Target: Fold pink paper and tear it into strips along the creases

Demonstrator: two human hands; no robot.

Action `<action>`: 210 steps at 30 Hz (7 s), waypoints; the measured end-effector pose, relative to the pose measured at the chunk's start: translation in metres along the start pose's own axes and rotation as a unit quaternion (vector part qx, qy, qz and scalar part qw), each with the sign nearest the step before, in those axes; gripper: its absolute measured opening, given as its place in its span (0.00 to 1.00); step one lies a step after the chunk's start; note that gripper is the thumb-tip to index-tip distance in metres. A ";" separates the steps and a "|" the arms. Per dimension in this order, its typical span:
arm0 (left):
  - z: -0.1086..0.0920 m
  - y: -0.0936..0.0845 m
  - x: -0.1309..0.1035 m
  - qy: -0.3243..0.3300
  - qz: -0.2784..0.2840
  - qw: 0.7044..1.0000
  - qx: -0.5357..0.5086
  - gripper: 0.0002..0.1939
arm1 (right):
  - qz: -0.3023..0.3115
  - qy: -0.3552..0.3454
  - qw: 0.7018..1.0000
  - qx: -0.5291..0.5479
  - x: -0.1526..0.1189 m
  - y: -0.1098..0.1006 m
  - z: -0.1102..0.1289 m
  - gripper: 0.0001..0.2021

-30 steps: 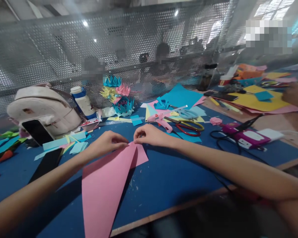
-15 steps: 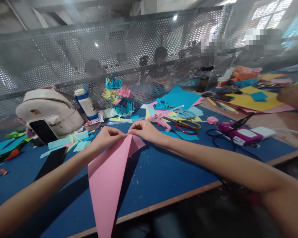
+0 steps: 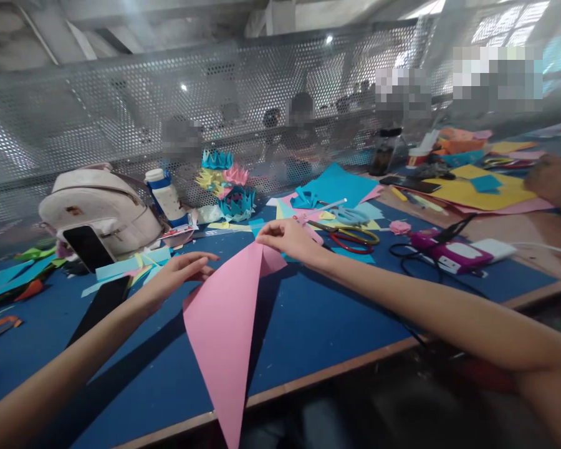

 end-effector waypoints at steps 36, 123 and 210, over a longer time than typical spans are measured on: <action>-0.003 0.029 0.031 0.075 0.067 0.994 -0.044 0.23 | 0.023 -0.609 0.713 -0.347 -0.005 0.013 0.012 0.13; 0.046 0.002 -0.048 0.362 -0.004 0.754 0.547 0.23 | 0.271 -0.266 0.818 -0.432 -0.019 -0.001 -0.020 0.12; 0.018 0.002 -0.009 -0.064 -0.050 0.996 -0.031 0.16 | 0.008 0.002 1.000 0.011 0.005 0.004 -0.001 0.14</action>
Point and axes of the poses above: each hand's wrist, its own x-axis towards the middle knuckle, its own y-axis out of the palm, z = x × y, the point moved 2 cm from there along x, towards the middle knuckle, and after that the axes turned 10 degrees about -z, right-handed, at the moved point
